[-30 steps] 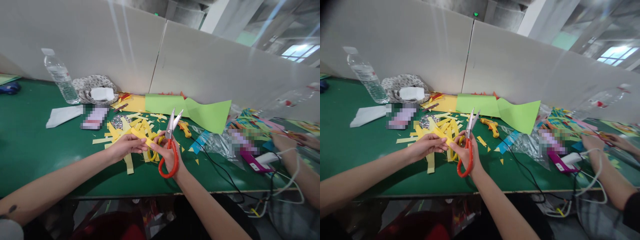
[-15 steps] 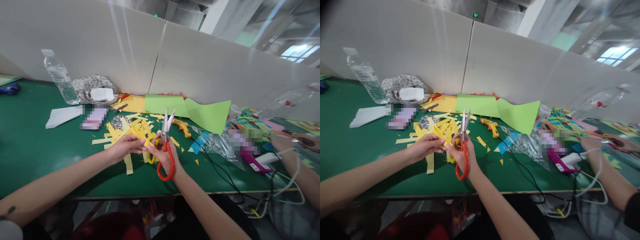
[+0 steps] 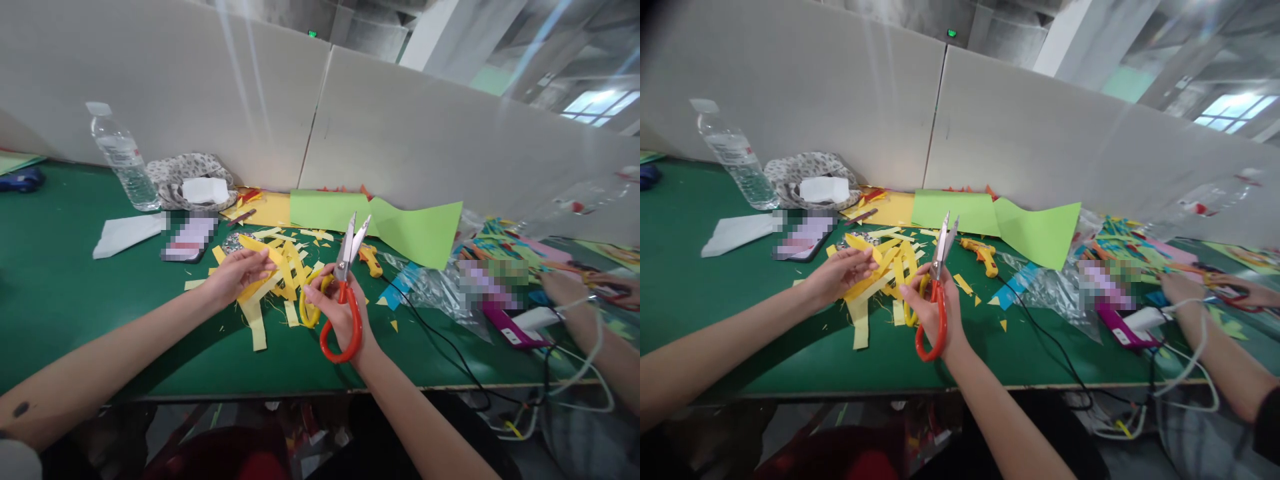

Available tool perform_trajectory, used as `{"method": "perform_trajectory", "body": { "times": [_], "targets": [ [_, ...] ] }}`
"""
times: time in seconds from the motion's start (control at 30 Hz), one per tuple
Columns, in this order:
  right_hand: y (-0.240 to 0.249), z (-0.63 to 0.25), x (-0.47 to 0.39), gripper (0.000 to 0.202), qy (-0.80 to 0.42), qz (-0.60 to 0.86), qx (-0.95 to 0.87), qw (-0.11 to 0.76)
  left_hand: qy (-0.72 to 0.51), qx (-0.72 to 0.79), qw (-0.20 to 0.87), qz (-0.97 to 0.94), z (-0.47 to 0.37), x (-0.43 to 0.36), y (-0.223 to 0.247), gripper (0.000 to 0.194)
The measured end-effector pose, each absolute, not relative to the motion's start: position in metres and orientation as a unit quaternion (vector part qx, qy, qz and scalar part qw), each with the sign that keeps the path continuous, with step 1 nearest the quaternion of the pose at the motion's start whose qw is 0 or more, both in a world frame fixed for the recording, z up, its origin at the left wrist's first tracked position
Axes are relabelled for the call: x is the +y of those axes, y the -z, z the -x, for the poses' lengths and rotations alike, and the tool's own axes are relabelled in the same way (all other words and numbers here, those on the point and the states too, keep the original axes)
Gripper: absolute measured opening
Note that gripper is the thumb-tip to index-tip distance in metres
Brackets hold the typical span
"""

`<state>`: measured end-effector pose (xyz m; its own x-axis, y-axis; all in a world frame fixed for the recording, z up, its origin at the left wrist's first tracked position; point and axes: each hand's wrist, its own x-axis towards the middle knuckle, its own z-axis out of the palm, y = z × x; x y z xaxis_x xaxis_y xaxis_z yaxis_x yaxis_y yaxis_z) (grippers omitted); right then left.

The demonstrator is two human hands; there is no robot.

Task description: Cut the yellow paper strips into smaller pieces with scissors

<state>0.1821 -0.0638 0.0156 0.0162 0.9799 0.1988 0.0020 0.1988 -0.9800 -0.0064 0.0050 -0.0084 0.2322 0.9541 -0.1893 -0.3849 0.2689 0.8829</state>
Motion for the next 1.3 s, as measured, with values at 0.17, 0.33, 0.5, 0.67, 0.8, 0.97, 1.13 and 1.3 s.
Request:
{"method": "perform_trajectory", "body": {
  "times": [0.17, 0.33, 0.5, 0.67, 0.8, 0.97, 1.13, 1.3],
  "targets": [
    [-0.012, -0.18, -0.063, 0.033, -0.432, 0.465, -0.569, 0.523, -0.333, 0.379, 0.696, -0.512, -0.009, -0.018, 0.011, 0.023],
    [-0.005, -0.18, -0.065, 0.029, -0.405, 0.498, -0.611, 0.463, -0.319, 0.383, 0.68, -0.537, -0.012, -0.022, 0.011, 0.023],
    [-0.004, -0.182, -0.065, 0.028, -0.376, 0.513, -0.621, 0.458, -0.32, 0.392, 0.677, -0.535, -0.012, -0.02, 0.011, 0.024],
    [-0.005, -0.184, -0.064, 0.028, -0.376, 0.519, -0.623, 0.448, -0.323, 0.395, 0.672, -0.537, -0.011, -0.019, 0.011, 0.022],
    [-0.005, -0.185, -0.061, 0.027, -0.375, 0.536, -0.618, 0.436, -0.319, 0.401, 0.673, -0.533, -0.011, -0.019, 0.01, 0.022],
    [-0.01, -0.186, -0.059, 0.032, -0.407, 0.544, -0.585, 0.443, -0.307, 0.399, 0.68, -0.533, -0.011, -0.019, 0.01, 0.022],
    [-0.014, -0.186, -0.058, 0.037, -0.452, 0.544, -0.543, 0.453, -0.313, 0.39, 0.691, -0.522, -0.011, -0.02, 0.011, 0.018],
    [-0.014, -0.187, -0.057, 0.038, -0.46, 0.535, -0.531, 0.469, -0.318, 0.38, 0.702, -0.51, -0.01, -0.019, 0.013, 0.014]
  ]
}}
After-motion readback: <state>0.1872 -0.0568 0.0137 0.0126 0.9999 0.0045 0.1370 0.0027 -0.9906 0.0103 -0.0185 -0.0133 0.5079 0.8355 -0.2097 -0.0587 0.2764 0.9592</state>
